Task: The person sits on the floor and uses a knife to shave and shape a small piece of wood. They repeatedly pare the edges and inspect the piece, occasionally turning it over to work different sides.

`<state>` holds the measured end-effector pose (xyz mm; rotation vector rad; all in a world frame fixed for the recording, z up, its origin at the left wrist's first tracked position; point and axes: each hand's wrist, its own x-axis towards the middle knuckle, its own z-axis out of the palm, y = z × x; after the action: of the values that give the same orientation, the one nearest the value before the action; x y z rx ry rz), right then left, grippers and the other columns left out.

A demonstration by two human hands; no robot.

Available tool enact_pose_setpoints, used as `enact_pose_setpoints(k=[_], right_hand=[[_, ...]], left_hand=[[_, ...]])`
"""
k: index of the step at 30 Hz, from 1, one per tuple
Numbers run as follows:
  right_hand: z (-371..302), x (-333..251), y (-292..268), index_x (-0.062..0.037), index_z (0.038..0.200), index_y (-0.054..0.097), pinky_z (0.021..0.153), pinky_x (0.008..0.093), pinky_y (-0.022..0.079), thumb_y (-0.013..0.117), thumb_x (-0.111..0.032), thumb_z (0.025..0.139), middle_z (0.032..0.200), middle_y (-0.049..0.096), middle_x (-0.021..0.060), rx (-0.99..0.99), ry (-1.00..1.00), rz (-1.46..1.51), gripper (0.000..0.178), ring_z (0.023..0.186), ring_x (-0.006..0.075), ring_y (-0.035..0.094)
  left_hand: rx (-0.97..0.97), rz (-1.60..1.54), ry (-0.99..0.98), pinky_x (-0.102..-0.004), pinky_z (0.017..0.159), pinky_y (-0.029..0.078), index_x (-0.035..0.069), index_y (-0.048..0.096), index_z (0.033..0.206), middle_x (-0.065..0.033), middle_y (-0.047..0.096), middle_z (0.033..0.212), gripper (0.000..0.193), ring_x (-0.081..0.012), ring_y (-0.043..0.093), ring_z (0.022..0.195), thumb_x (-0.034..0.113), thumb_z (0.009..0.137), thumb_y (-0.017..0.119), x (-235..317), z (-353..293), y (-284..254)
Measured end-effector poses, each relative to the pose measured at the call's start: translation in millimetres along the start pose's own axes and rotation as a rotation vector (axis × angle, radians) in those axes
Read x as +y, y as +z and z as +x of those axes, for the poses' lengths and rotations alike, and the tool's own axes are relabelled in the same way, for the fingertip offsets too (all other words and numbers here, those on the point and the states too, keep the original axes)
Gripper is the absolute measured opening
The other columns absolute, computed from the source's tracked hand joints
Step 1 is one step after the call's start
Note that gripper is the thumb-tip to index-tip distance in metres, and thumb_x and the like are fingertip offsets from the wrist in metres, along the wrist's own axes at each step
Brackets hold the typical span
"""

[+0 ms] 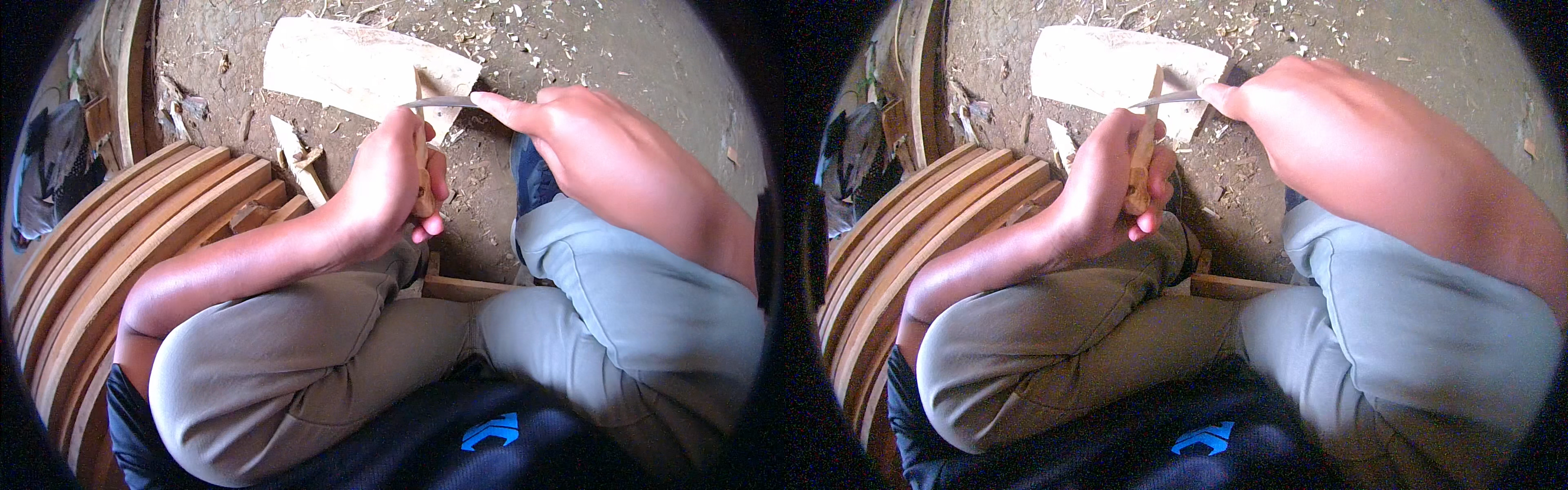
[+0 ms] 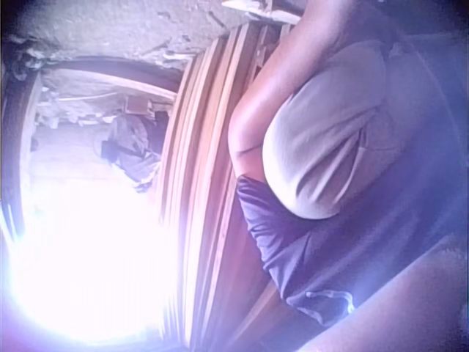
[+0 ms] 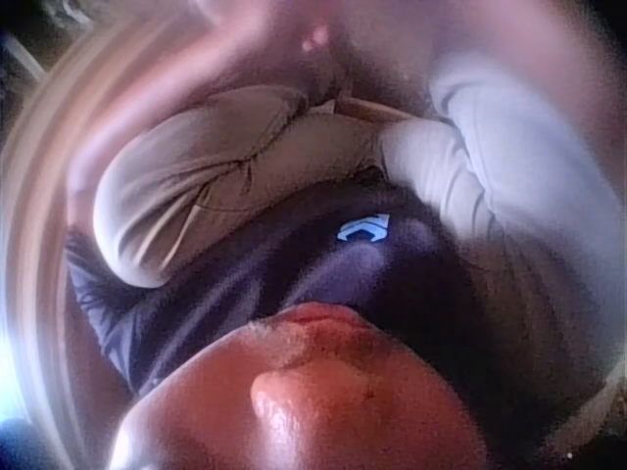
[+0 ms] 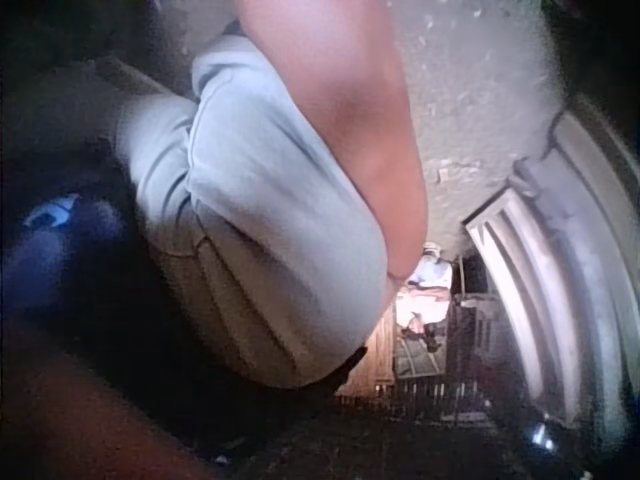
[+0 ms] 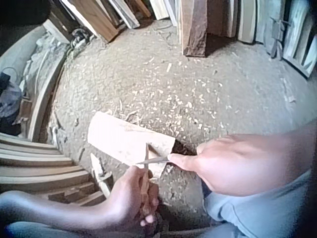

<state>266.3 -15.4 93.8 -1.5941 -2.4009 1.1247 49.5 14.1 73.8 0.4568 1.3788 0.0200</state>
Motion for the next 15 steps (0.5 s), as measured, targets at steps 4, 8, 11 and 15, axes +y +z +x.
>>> enact_pose_setpoints(k=[4,8,11,15], right_hand=[[-7,0,1,-0.0090,0.135,0.053,0.071,0.0437,0.045,0.053,0.002,0.081,0.083,0.056,0.0171,0.104,-0.166,-0.064,0.054,0.078,0.0354,0.058],[0,11,9,-0.0063,0.137,0.048,0.069,0.0436,0.047,0.052,0.001,0.081,0.086,0.057,0.0175,0.128,-0.301,-0.156,0.056,0.076,0.0347,0.059],[1,2,3,-0.0027,0.135,0.047,0.069,0.0427,0.050,0.051,0.000,0.083,0.087,0.059,0.0189,0.073,-0.362,-0.294,0.051,0.078,0.0347,0.062],[20,-12,15,0.0002,0.130,0.047,0.068,0.0420,0.054,0.052,-0.002,0.085,0.089,0.061,0.0195,-0.015,-0.219,-0.377,0.045,0.082,0.0362,0.065]], left_hand=[[0.031,0.050,0.033,-0.0309,0.029,0.027,0.009,0.044,0.106,-0.0046,0.045,0.058,0.033,-0.0184,0.043,0.036,0.037,0.095,0.029,-1,1,4],[0.070,0.063,0.008,-0.0311,0.030,0.026,0.010,0.044,0.106,-0.0045,0.045,0.058,0.033,-0.0184,0.042,0.036,0.037,0.095,0.031,-1,9,4],[0.084,0.068,0.040,-0.0318,0.032,0.028,0.009,0.042,0.107,-0.0054,0.046,0.058,0.034,-0.0191,0.043,0.037,0.037,0.094,0.029,-3,-2,4],[0.070,0.057,0.036,-0.0333,0.035,0.031,0.006,0.039,0.109,-0.0078,0.049,0.059,0.036,-0.0205,0.045,0.038,0.035,0.093,0.024,-4,2,-4]])
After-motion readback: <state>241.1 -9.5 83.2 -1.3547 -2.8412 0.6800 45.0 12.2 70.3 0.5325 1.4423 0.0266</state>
